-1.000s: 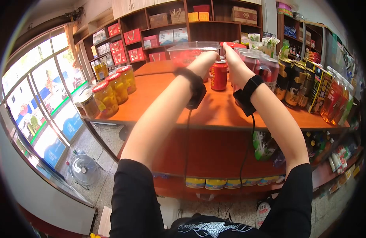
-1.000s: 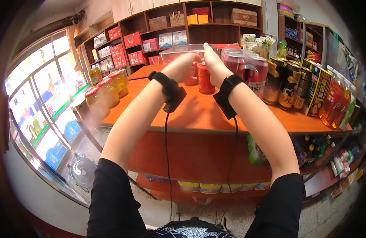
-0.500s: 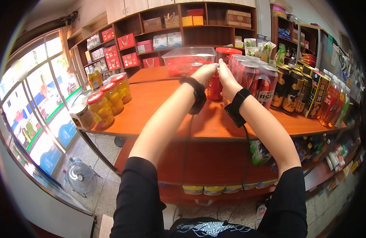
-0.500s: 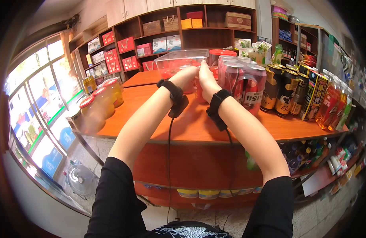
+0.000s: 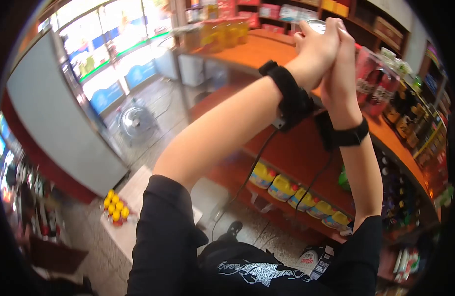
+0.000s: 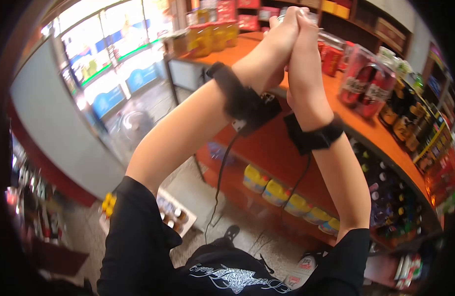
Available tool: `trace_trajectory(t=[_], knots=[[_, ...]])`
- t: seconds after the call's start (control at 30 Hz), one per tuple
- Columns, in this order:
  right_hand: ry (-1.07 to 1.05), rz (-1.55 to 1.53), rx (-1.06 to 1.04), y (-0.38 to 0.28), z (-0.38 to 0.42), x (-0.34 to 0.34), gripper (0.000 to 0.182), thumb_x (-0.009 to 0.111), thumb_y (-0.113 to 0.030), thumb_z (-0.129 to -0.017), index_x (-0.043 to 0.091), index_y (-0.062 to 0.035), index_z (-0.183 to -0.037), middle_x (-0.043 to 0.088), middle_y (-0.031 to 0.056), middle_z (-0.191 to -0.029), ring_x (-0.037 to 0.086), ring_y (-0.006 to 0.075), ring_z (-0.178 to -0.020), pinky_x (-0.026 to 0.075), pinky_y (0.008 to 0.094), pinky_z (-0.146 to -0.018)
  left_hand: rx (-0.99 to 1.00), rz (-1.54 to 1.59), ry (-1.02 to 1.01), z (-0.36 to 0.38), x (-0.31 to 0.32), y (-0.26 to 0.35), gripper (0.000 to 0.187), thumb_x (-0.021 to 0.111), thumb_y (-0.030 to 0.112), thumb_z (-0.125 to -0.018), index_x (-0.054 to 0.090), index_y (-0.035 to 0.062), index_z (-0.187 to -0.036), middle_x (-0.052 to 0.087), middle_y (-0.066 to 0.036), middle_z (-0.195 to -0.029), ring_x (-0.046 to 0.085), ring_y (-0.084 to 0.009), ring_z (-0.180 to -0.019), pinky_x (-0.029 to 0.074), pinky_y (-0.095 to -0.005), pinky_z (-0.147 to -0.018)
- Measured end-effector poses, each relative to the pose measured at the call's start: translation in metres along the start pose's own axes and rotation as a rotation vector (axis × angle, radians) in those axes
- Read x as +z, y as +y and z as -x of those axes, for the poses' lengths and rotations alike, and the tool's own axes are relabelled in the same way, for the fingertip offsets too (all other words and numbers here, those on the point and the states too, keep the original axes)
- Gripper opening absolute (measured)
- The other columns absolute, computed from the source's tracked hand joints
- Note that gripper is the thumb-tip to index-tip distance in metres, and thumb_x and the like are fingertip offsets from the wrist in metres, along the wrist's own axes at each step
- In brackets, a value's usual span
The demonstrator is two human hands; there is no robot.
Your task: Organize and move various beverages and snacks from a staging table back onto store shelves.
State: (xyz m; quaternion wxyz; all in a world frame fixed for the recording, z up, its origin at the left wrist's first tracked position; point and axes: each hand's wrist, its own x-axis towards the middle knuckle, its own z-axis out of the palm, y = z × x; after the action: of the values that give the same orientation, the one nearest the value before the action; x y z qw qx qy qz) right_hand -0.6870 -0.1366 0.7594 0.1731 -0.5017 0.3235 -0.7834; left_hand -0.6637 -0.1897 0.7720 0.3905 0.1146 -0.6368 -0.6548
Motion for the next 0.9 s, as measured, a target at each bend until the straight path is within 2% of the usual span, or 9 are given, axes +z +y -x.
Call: trace_trajectory(t=[0.17, 0.2, 0.27, 0.33, 0.37, 0.53, 0.63, 0.73, 0.9], knots=[[-0.37, -0.219, -0.121, 0.005, 0.109, 0.05, 0.033, 0.029, -0.03, -0.09, 0.049, -0.0053, -0.1, 0.054, 0.0021, -0.093, 0.051, 0.0107, -0.087, 0.04, 0.0249, -0.079, 0.355, -0.226, 0.441, 0.121, -0.04, -0.027, 0.082, 0.045, 0.042, -0.076, 0.008, -0.0071, -0.129, 0.019, -0.032, -0.126, 0.019, -0.0438, -0.119, 0.017, -0.0448, -0.1], [-0.418, -0.34, -0.04, 0.013, 0.127, 0.052, 0.038, 0.027, -0.03, -0.09, 0.046, -0.0035, -0.11, 0.053, 0.0038, -0.102, 0.05, 0.0124, -0.094, 0.039, 0.0258, -0.082, 0.433, -0.366, 0.755, 0.144, -0.036, -0.034, 0.052, 0.041, 0.035, -0.085, 0.03, -0.0041, -0.116, 0.036, -0.021, -0.111, 0.036, -0.0274, -0.105, 0.028, -0.0326, -0.092], [-0.364, -0.352, 0.117, 0.022, 0.171, 0.079, 0.041, 0.027, -0.031, -0.09, 0.042, -0.0029, -0.115, 0.051, 0.0051, -0.106, 0.049, 0.0137, -0.097, 0.038, 0.0267, -0.085, 0.425, -0.426, 0.738, 0.202, -0.059, -0.038, 0.077, 0.053, 0.033, -0.077, 0.01, -0.0061, -0.129, 0.019, -0.032, -0.125, 0.02, -0.0446, -0.117, 0.017, -0.0455, -0.099], [-0.199, -0.288, 0.344, 0.02, 0.214, 0.102, 0.048, 0.025, -0.033, -0.09, 0.035, -0.0018, -0.125, 0.047, 0.0078, -0.116, 0.045, 0.0164, -0.105, 0.035, 0.0284, -0.09, 0.386, -0.59, 0.802, 0.254, -0.073, -0.044, 0.077, 0.054, 0.032, -0.078, 0.011, -0.0044, -0.13, 0.02, -0.032, -0.125, 0.021, -0.0435, -0.117, 0.017, -0.0462, -0.099], [-0.389, -0.214, 0.181, 0.015, 0.231, 0.109, 0.071, 0.031, -0.044, -0.086, 0.005, -0.0001, -0.135, 0.024, 0.0162, -0.134, 0.023, 0.0258, -0.125, 0.015, 0.0331, -0.103, 0.349, -0.626, 0.842, 0.278, -0.081, -0.051, 0.075, 0.054, 0.031, -0.077, 0.013, -0.0035, -0.13, 0.02, -0.031, -0.125, 0.021, -0.0424, -0.117, 0.017, -0.0458, -0.099], [-0.524, -0.215, 0.496, 0.053, 0.324, 0.139, 0.073, 0.031, -0.049, -0.085, 0.009, -0.002, -0.136, 0.018, 0.0134, -0.138, 0.021, 0.0246, -0.127, 0.019, 0.035, -0.102, 0.093, -0.728, 1.077, 0.379, -0.114, -0.083, 0.072, 0.056, 0.021, -0.075, 0.018, 0.0037, -0.133, 0.021, -0.022, -0.126, 0.023, -0.035, -0.118, 0.024, -0.0395, -0.097], [-0.441, -1.001, 0.705, 0.091, 0.384, 0.15, 0.077, 0.033, -0.051, -0.084, 0.007, -0.0012, -0.136, 0.013, 0.0154, -0.139, 0.019, 0.0255, -0.127, 0.016, 0.0346, -0.103, -0.007, -0.657, 1.283, 0.435, -0.129, -0.104, 0.066, 0.052, 0.015, -0.078, 0.019, 0.0045, -0.134, 0.027, -0.019, -0.122, 0.024, -0.0301, -0.116, 0.025, -0.0354, -0.096], [-0.858, -0.156, 0.66, 0.089, 0.421, 0.177, 0.072, 0.033, -0.043, -0.086, 0.01, 0.0076, -0.132, 0.011, 0.0233, -0.138, 0.01, 0.0321, -0.13, 0.009, 0.0375, -0.105, -0.123, -0.634, 1.448, 0.492, -0.146, -0.133, 0.062, 0.047, 0.014, -0.082, 0.017, 0.0076, -0.136, 0.026, -0.014, -0.118, 0.028, -0.0229, -0.111, 0.029, -0.0284, -0.093], [-1.046, -0.231, 0.805, 0.101, 0.478, 0.227, 0.059, 0.036, -0.021, -0.087, 0.012, 0.007, -0.132, 0.015, 0.0246, -0.137, 0.013, 0.0329, -0.129, 0.012, 0.0368, -0.105, -0.226, -0.4, 1.727, 0.566, -0.188, -0.142, 0.057, 0.049, 0.016, -0.082, 0.024, 0.0044, -0.132, 0.031, -0.015, -0.114, 0.037, -0.0238, -0.106, 0.033, -0.0316, -0.091]])
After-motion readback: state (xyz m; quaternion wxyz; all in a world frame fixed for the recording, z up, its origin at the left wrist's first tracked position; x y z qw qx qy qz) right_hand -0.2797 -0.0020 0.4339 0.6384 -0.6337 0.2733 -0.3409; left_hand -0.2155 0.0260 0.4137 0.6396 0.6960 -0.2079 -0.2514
